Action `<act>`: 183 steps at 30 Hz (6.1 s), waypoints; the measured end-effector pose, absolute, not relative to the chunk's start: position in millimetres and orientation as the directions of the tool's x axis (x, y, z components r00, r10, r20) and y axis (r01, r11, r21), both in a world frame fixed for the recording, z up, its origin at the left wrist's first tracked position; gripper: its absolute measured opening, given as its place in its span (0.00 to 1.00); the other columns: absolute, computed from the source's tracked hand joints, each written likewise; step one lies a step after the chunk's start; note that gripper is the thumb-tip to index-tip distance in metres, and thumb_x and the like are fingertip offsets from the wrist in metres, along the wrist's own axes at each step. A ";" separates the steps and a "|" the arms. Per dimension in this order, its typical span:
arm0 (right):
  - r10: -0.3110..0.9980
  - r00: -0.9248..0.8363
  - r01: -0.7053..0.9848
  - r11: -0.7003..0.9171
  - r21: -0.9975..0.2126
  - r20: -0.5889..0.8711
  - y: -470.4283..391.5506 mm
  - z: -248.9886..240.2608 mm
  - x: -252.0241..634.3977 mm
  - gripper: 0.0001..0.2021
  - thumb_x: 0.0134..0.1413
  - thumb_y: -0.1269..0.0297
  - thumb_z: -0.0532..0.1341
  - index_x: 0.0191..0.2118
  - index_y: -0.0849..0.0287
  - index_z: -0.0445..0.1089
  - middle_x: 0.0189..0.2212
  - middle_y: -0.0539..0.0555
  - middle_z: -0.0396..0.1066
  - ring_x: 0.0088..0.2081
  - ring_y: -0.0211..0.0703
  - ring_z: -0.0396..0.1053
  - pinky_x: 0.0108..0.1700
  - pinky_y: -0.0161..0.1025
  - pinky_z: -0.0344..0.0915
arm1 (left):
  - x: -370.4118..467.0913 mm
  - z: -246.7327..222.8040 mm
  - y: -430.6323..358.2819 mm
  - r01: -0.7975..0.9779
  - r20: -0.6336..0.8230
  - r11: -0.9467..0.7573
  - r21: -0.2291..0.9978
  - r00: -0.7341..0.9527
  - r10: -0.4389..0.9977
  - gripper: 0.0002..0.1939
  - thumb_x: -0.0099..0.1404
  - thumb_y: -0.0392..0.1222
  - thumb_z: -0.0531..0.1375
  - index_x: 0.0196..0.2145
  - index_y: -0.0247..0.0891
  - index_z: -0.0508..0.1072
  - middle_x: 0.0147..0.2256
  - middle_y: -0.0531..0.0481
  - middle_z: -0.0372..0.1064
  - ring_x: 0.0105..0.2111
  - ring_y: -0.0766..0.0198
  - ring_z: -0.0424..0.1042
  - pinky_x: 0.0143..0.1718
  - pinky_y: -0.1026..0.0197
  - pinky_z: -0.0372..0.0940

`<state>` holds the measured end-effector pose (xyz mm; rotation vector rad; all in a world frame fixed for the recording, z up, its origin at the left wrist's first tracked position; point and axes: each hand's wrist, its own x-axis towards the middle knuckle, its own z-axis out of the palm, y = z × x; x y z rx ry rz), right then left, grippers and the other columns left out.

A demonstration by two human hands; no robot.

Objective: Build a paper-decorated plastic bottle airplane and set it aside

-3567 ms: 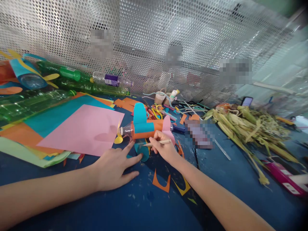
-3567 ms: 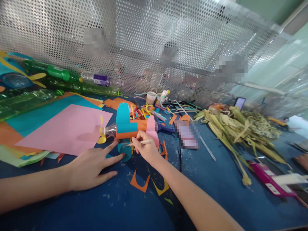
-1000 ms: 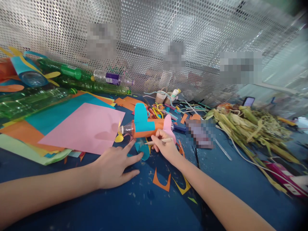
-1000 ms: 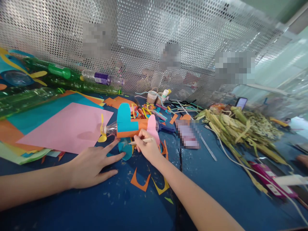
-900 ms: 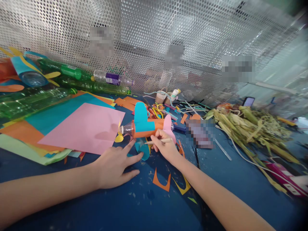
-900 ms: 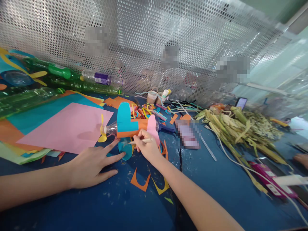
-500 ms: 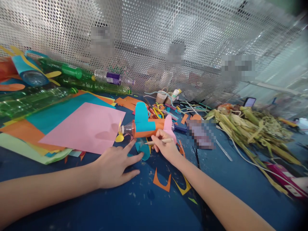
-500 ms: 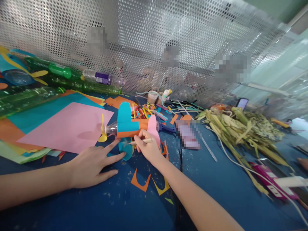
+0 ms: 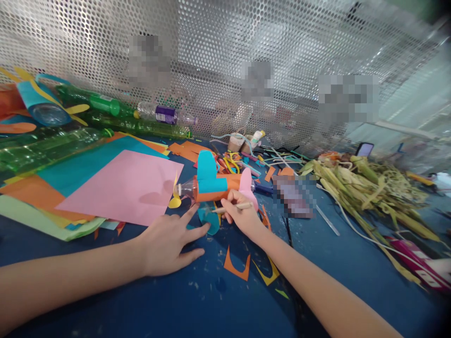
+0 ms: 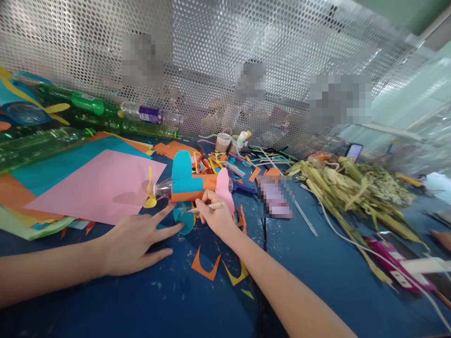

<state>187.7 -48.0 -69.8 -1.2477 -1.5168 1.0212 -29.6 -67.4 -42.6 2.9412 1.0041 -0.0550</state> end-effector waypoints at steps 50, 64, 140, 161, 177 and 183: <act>0.990 -0.060 0.258 0.140 -0.956 0.129 -50.6 -63.4 185.0 0.13 0.52 0.64 0.55 0.22 0.55 0.51 0.07 0.38 0.53 0.13 0.31 0.56 0.25 0.31 0.64 | -29.3 -44.8 -66.5 0.610 -0.059 -0.793 0.009 0.792 0.608 0.26 0.66 0.58 0.41 0.59 0.53 0.56 0.61 0.35 0.47 0.35 0.51 0.72 0.33 0.46 0.67; 0.991 -0.046 0.250 0.134 -0.959 0.127 -49.9 -62.8 185.0 0.13 0.52 0.64 0.55 0.21 0.55 0.51 0.07 0.38 0.52 0.12 0.30 0.55 0.25 0.31 0.66 | -29.1 -44.3 -66.6 0.609 -0.067 -0.793 -0.003 0.792 0.607 0.26 0.66 0.58 0.41 0.59 0.53 0.55 0.60 0.33 0.47 0.34 0.50 0.72 0.32 0.47 0.66; 0.987 -0.019 0.214 0.162 -0.963 0.161 -49.9 -65.0 186.7 0.14 0.55 0.59 0.55 0.23 0.55 0.52 0.09 0.40 0.56 0.16 0.34 0.61 0.27 0.33 0.64 | -29.2 -41.5 -67.0 0.622 -0.083 -0.782 0.029 0.781 0.619 0.26 0.65 0.58 0.42 0.59 0.53 0.55 0.61 0.36 0.47 0.37 0.49 0.72 0.33 0.47 0.66; 0.982 -0.028 0.411 0.182 -0.893 0.188 -50.2 -67.3 185.6 0.12 0.53 0.59 0.56 0.24 0.55 0.54 0.15 0.43 0.60 0.17 0.34 0.59 0.20 0.32 0.56 | -28.0 -35.7 -68.1 0.629 -0.105 -0.776 0.059 0.776 0.621 0.26 0.66 0.58 0.43 0.59 0.53 0.55 0.60 0.37 0.49 0.39 0.47 0.72 0.36 0.44 0.66; 0.984 -0.029 0.432 0.168 -0.886 0.173 -49.6 -67.8 186.7 0.11 0.53 0.60 0.57 0.25 0.56 0.56 0.15 0.43 0.61 0.18 0.34 0.61 0.21 0.31 0.56 | -28.2 -38.1 -68.9 0.632 -0.096 -0.773 0.046 0.773 0.627 0.26 0.65 0.58 0.44 0.59 0.53 0.56 0.60 0.36 0.49 0.39 0.48 0.72 0.37 0.45 0.66; 0.985 -0.020 0.444 0.161 -0.882 0.170 -50.9 -66.4 185.9 0.11 0.53 0.60 0.57 0.24 0.56 0.56 0.15 0.43 0.61 0.18 0.34 0.60 0.21 0.31 0.56 | -28.3 -39.1 -68.5 0.629 -0.089 -0.776 0.043 0.776 0.624 0.26 0.65 0.58 0.44 0.59 0.53 0.56 0.59 0.34 0.50 0.38 0.46 0.72 0.36 0.45 0.66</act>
